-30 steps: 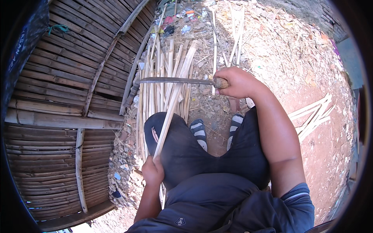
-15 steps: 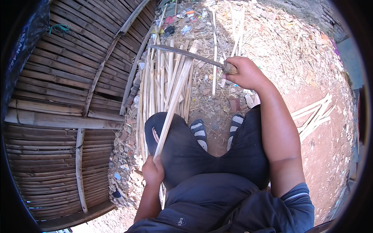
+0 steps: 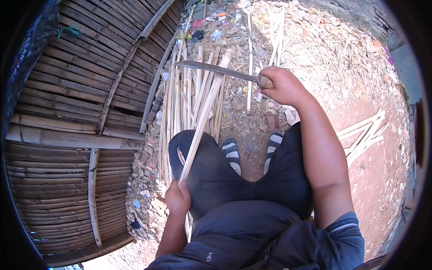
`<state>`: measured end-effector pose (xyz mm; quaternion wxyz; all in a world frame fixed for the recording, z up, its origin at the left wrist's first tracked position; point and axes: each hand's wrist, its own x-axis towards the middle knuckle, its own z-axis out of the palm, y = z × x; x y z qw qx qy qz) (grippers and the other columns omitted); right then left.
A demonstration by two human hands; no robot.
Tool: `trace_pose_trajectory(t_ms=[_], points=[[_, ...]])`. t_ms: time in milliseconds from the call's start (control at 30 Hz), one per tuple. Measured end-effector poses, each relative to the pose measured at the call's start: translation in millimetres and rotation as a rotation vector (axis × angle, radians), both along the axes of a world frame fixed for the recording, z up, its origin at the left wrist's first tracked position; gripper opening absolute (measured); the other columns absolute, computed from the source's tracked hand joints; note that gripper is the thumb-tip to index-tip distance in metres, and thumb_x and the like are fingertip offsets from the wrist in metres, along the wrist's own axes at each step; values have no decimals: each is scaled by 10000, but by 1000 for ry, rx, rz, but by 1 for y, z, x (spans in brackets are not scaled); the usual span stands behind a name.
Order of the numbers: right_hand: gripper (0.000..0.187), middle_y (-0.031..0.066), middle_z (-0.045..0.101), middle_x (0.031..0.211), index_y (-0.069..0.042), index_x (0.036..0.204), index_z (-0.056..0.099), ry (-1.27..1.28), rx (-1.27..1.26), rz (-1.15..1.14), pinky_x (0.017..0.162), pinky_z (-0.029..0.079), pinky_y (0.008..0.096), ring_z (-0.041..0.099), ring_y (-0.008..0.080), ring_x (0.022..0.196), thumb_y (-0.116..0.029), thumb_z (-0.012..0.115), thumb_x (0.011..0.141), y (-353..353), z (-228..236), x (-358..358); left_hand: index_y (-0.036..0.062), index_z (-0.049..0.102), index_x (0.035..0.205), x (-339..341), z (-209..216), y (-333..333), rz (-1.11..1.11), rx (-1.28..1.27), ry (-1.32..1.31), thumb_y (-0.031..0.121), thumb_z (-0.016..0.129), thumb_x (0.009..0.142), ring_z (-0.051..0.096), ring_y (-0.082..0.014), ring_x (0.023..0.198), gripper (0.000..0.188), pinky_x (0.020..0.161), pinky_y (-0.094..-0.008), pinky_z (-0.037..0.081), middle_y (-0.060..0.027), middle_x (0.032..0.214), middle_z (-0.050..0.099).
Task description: The person scrapes thin bamboo strips using a large blade. They pull the blade along the length of individual strips while holding them in one hand to smooth the material.
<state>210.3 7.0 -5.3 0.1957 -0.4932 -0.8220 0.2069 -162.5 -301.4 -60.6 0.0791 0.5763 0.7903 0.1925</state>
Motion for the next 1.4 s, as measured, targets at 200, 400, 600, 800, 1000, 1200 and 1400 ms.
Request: trace_pose_trajectory(t_ms=[200,400,600,800,1000,1200,1400], points=[[395,165,708,1184,-89,1202,719,-4,25,139,945,554,482,679,388,1106,-258,805,857,-7,-8,-7,-3,588,845,-1,-3,-1,-9,29,-21,271,591,1032,630,-475,597,332,561,-531,485,-258,644,602],[359,125,711,1192,-94,1152,719,-170,-73,364,943,560,472,680,377,1113,-193,792,815,-36,17,-44,1,591,844,-4,-5,-4,9,11,12,275,590,1033,635,-473,601,333,565,-529,490,-250,640,604],[418,160,711,1203,-68,1234,713,-28,23,21,967,553,469,680,383,1129,-243,801,865,-4,-2,-6,11,553,831,-1,-1,0,-19,24,-33,402,511,1095,617,-450,588,474,546,-496,440,-232,621,567],[425,155,699,1163,-77,1240,705,-13,41,126,960,554,473,681,377,1105,-219,800,850,-7,-3,-10,7,560,842,-4,-9,-3,-21,61,-24,386,530,1089,619,-436,583,453,548,-487,445,-226,625,572],[289,107,674,1065,-102,1066,688,-142,16,380,861,574,503,703,352,1038,-149,760,790,-40,6,-50,9,529,816,-2,-3,-2,-13,38,-33,345,551,1084,594,-410,543,430,530,-472,430,-215,602,555],[408,144,695,1164,-84,1206,705,12,89,116,939,559,479,684,381,1088,-192,788,822,-5,-13,-13,15,517,803,1,0,1,-34,76,-54,344,550,1085,593,-414,543,434,530,-480,427,-216,600,552],[409,172,692,1141,-68,1202,714,85,102,93,944,549,473,674,395,1095,-223,811,837,-2,-15,-9,9,599,861,-3,-5,-1,-10,38,-46,300,602,1041,645,-477,617,342,565,-526,487,-244,636,607]])
